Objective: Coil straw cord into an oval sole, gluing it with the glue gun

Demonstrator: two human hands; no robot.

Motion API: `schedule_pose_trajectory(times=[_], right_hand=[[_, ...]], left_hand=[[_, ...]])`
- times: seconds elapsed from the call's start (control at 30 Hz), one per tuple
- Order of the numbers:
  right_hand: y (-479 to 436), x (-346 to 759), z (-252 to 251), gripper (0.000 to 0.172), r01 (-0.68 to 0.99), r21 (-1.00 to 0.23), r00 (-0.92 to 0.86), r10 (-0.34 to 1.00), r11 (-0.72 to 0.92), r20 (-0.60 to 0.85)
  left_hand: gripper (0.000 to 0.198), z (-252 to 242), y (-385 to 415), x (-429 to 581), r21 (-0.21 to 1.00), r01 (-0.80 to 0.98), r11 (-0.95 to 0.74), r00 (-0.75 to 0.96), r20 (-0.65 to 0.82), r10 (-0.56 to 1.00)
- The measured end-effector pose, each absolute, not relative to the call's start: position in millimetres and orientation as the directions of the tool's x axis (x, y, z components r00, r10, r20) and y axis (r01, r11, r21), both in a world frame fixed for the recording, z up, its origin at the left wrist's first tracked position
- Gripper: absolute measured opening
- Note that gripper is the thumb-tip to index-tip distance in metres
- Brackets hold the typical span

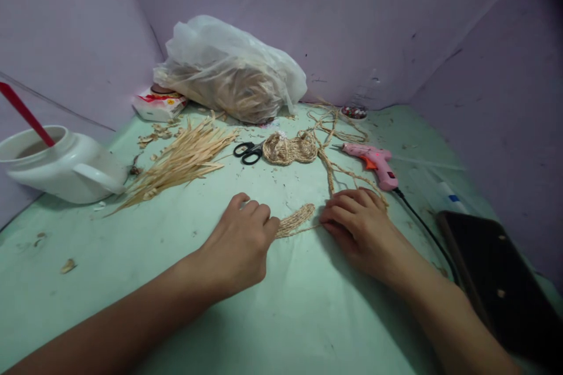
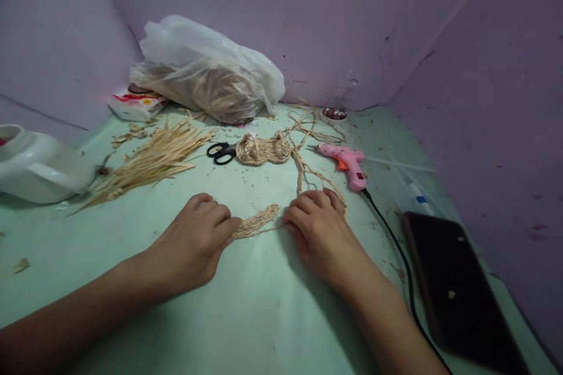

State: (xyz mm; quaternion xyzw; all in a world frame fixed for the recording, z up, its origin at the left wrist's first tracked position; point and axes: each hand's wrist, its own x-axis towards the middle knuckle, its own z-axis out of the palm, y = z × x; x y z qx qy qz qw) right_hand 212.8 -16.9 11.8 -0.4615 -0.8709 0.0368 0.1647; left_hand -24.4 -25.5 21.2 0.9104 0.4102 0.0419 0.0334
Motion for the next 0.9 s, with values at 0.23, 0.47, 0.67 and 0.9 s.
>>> schedule_pose_trajectory(times=[0.23, 0.47, 0.67, 0.9], right_hand=[[-6.0, 248.4, 11.5, 0.013, 0.8, -0.249, -0.506, 0.837, 0.545, 0.208], [-7.6, 275.3, 19.2, 0.008, 0.772, -0.406, -0.436, 0.872, 0.49, 0.224], [-7.8, 281.3, 20.2, 0.017, 0.795, -0.605, 0.224, 0.951, -0.053, 0.211], [1.1, 282.4, 24.4, 0.024, 0.087, -0.981, 0.605, 0.773, 0.175, 0.192]], left_hand=[[0.025, 17.7, -24.2, -28.3, 0.099, 0.729, -0.677, 0.669, 0.102, 0.736], [0.026, 17.9, -24.3, -30.1, 0.089, 0.729, -0.679, 0.674, 0.078, 0.734], [0.023, 19.2, -26.6, -27.0, 0.128, 0.752, -0.647, 0.643, 0.071, 0.762], [0.024, 13.5, -29.5, -23.4, 0.1, 0.761, -0.641, 0.625, 0.152, 0.766]])
